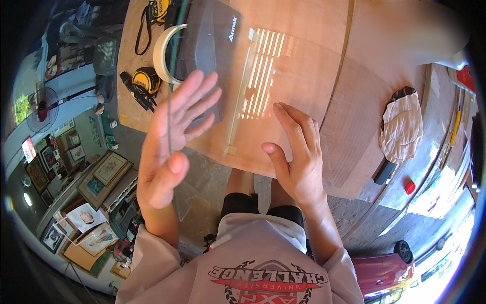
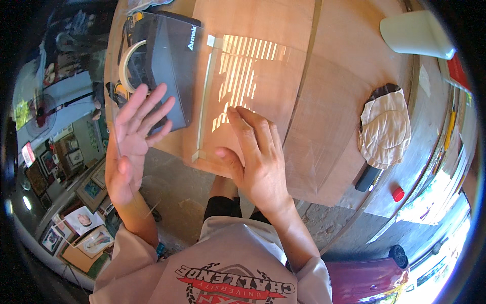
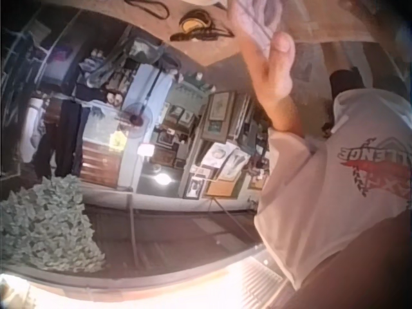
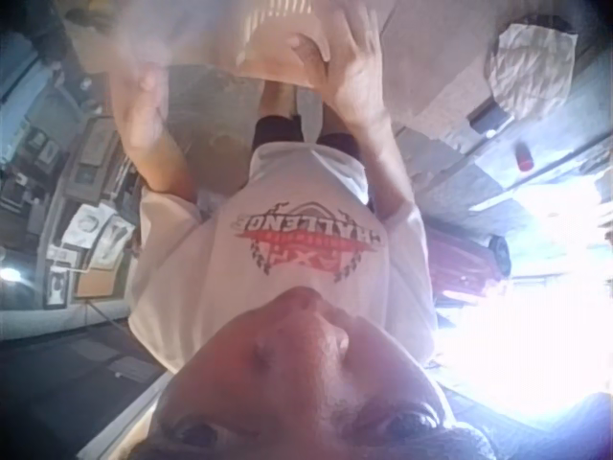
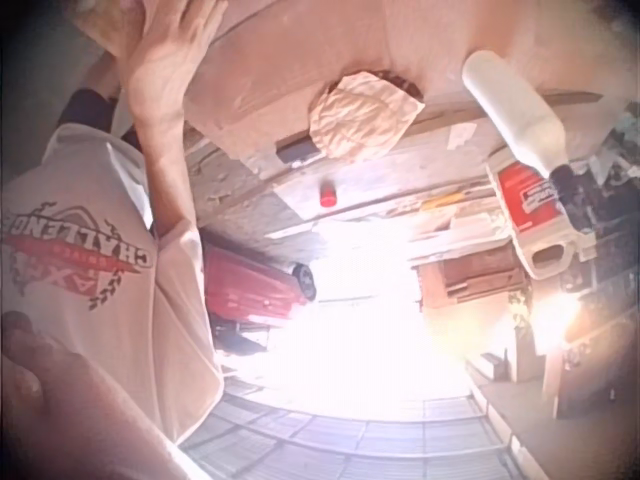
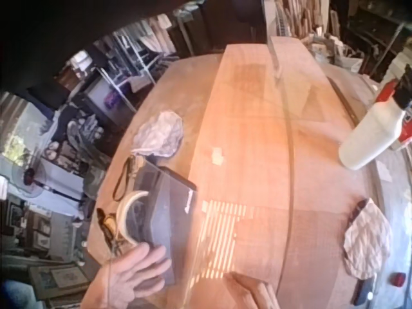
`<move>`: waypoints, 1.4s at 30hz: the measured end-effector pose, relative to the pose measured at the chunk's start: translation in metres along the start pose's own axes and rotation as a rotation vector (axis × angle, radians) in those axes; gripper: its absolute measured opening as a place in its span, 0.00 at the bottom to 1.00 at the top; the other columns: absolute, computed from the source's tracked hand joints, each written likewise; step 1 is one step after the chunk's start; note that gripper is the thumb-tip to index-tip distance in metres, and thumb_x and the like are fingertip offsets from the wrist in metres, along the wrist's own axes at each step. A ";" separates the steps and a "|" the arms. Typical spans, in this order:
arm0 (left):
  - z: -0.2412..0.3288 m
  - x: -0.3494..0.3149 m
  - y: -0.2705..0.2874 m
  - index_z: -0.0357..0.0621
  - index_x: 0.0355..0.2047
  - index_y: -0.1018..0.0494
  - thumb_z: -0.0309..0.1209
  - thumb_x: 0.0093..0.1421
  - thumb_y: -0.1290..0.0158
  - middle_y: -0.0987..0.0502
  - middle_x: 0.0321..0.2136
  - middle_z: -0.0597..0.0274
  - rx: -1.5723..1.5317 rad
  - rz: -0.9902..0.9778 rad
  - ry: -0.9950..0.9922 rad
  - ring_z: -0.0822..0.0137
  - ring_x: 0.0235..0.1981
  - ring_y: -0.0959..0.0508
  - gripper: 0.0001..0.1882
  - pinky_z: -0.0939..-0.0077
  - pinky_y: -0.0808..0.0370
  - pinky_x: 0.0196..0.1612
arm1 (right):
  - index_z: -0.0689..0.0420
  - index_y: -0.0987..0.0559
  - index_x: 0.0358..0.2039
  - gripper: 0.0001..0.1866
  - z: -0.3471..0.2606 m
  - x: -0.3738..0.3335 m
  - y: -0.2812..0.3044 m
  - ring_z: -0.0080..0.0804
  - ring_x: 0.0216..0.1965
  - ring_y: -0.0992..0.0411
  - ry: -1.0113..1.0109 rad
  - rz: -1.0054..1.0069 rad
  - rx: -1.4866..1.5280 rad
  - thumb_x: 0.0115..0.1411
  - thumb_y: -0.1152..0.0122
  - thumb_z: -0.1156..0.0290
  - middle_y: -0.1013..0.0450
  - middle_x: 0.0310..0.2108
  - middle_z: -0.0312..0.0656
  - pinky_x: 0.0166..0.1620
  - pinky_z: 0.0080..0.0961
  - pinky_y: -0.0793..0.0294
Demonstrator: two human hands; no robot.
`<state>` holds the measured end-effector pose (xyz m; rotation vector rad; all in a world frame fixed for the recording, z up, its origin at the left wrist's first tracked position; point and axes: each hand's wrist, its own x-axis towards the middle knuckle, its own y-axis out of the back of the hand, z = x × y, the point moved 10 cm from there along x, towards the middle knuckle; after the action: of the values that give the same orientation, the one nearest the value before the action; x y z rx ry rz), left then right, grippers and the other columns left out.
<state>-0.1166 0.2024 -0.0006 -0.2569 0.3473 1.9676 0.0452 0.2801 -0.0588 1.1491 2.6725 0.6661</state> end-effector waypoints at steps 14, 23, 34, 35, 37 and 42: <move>-0.006 -0.013 -0.008 0.33 0.71 0.52 0.47 0.62 0.41 0.48 0.71 0.40 -0.125 -0.208 -0.085 0.45 0.72 0.47 0.48 0.55 0.48 0.71 | 0.63 0.57 0.72 0.68 -0.053 0.026 -0.031 0.58 0.71 0.51 -0.473 -0.187 0.883 0.50 0.42 0.23 0.54 0.72 0.59 0.69 0.54 0.50; -0.004 -0.028 0.000 0.29 0.70 0.52 0.55 0.65 0.51 0.51 0.70 0.30 0.165 -0.212 -0.237 0.35 0.70 0.46 0.48 0.51 0.40 0.67 | 0.69 0.60 0.71 0.68 -0.060 0.027 -0.048 0.63 0.72 0.56 -0.675 -0.036 0.700 0.51 0.34 0.31 0.57 0.71 0.66 0.70 0.55 0.52; -0.084 -0.063 0.074 0.36 0.59 0.38 0.36 0.45 0.26 0.33 0.58 0.38 0.165 0.765 -0.362 0.43 0.60 0.30 0.44 0.55 0.32 0.61 | 0.70 0.42 0.66 0.52 -0.077 0.025 -0.014 0.65 0.57 0.30 -0.549 0.163 0.219 0.60 0.42 0.35 0.33 0.58 0.69 0.53 0.58 0.25; -0.093 -0.052 0.069 0.37 0.59 0.39 0.35 0.45 0.26 0.33 0.58 0.38 0.135 0.748 -0.383 0.44 0.60 0.31 0.45 0.55 0.33 0.62 | 0.70 0.42 0.66 0.53 -0.079 0.026 -0.015 0.65 0.57 0.30 -0.531 0.155 0.239 0.60 0.42 0.35 0.33 0.58 0.69 0.53 0.57 0.25; -0.106 -0.037 0.067 0.38 0.60 0.40 0.32 0.44 0.25 0.33 0.59 0.37 0.111 0.693 -0.405 0.44 0.61 0.31 0.46 0.55 0.34 0.63 | 0.71 0.42 0.66 0.53 -0.077 0.025 -0.012 0.64 0.57 0.29 -0.551 0.150 0.156 0.59 0.42 0.35 0.32 0.58 0.68 0.54 0.56 0.25; -0.110 -0.028 0.069 0.39 0.60 0.42 0.26 0.43 0.26 0.35 0.61 0.35 0.111 0.608 -0.380 0.46 0.62 0.30 0.47 0.56 0.33 0.64 | 0.71 0.41 0.66 0.52 -0.082 0.024 -0.010 0.62 0.54 0.26 -0.500 0.140 0.128 0.60 0.44 0.34 0.31 0.57 0.67 0.51 0.52 0.22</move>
<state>-0.1654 0.1127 -0.0852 0.3344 0.3044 2.5196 -0.0029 0.2636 0.0100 1.3347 2.2500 0.1861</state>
